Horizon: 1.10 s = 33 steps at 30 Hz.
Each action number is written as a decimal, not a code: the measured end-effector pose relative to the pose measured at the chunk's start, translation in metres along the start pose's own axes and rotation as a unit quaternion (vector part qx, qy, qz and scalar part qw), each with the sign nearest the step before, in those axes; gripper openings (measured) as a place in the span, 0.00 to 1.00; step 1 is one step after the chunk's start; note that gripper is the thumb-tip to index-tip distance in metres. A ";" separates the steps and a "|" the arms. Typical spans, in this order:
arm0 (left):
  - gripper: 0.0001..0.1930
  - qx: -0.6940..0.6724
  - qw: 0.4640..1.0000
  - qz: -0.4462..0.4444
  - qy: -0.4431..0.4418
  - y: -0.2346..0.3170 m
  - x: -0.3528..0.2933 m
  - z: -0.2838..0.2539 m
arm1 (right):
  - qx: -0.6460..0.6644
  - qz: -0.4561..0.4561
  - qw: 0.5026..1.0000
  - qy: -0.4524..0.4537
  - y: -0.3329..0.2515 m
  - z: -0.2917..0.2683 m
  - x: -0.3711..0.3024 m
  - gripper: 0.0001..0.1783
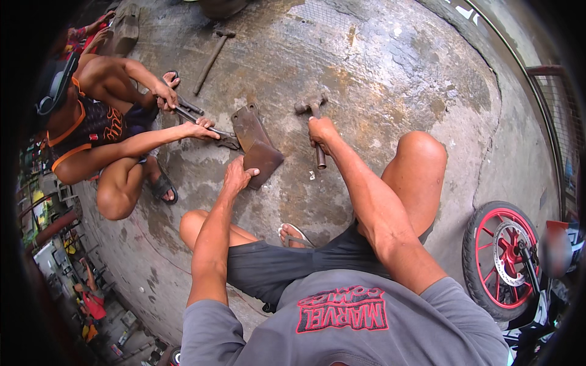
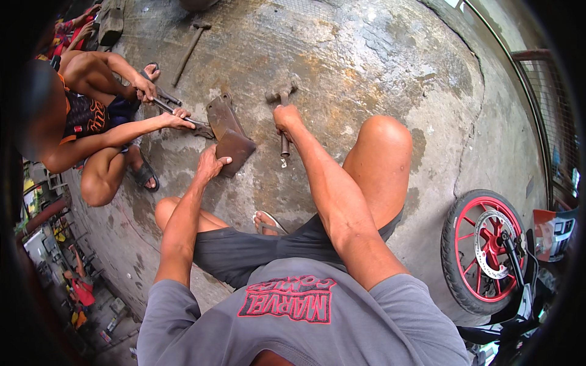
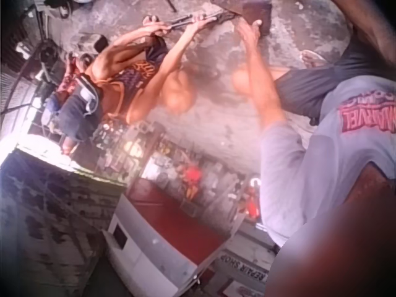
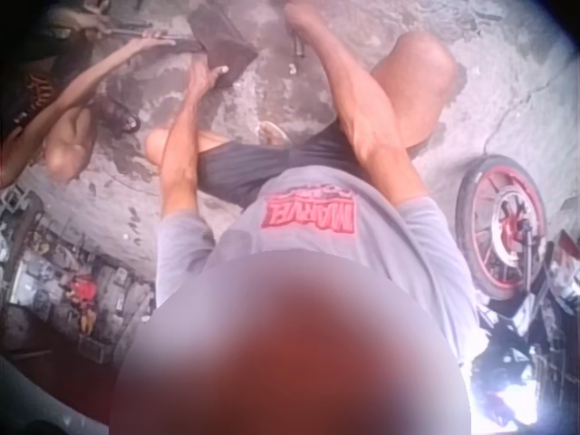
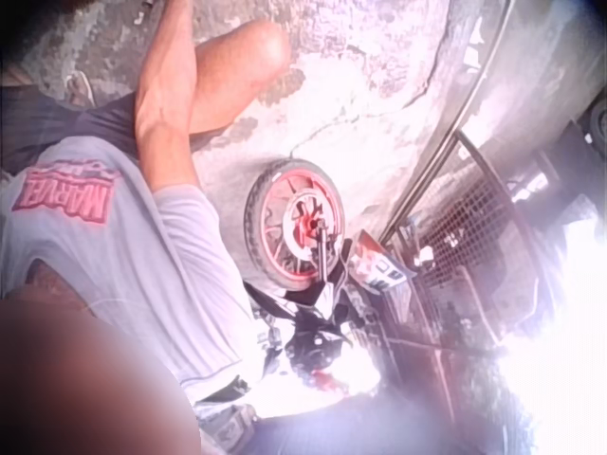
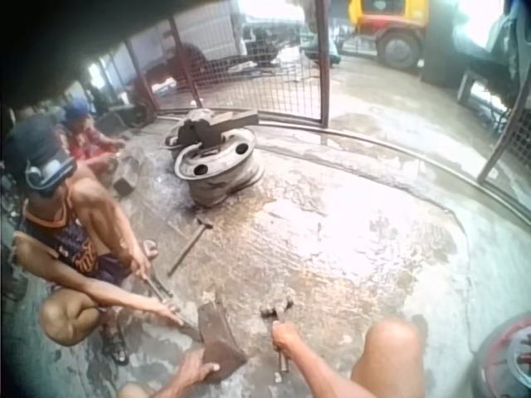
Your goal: The person sits on the floor and uses a hammer to repeatedly strike a rectangular metal part while a second person holds a wrench on it. They adjust the part and continue hammering to loosen or shape the metal.
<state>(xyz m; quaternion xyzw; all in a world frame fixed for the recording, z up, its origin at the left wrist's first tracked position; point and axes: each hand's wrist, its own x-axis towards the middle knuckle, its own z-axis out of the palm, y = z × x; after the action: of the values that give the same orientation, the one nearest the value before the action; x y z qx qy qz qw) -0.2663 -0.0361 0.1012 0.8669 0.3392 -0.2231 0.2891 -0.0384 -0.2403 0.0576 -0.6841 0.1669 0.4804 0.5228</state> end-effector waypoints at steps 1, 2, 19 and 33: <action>0.24 -0.010 0.999 0.036 -0.007 -0.005 -0.004 0.001 | -0.003 -0.005 1.000 0.007 0.002 -0.001 0.004 0.24; 0.20 -0.020 0.997 0.069 -0.016 -0.008 -0.010 0.001 | -0.010 -0.004 1.000 0.010 0.003 -0.001 0.005 0.24; 0.28 0.008 0.986 0.016 -0.168 0.011 0.067 -0.093 | -0.039 -0.038 0.998 0.039 0.006 0.003 -0.004 0.26; 0.46 0.064 0.995 -0.069 0.030 0.015 0.065 -0.064 | -0.116 -0.010 0.991 0.060 0.009 0.007 -0.012 0.28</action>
<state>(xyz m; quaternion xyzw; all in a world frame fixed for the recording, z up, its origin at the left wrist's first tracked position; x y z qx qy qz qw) -0.1993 0.0266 0.1154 0.8646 0.3913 -0.2380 0.2067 -0.0542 -0.2408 0.0622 -0.7695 0.1342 0.4495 0.4334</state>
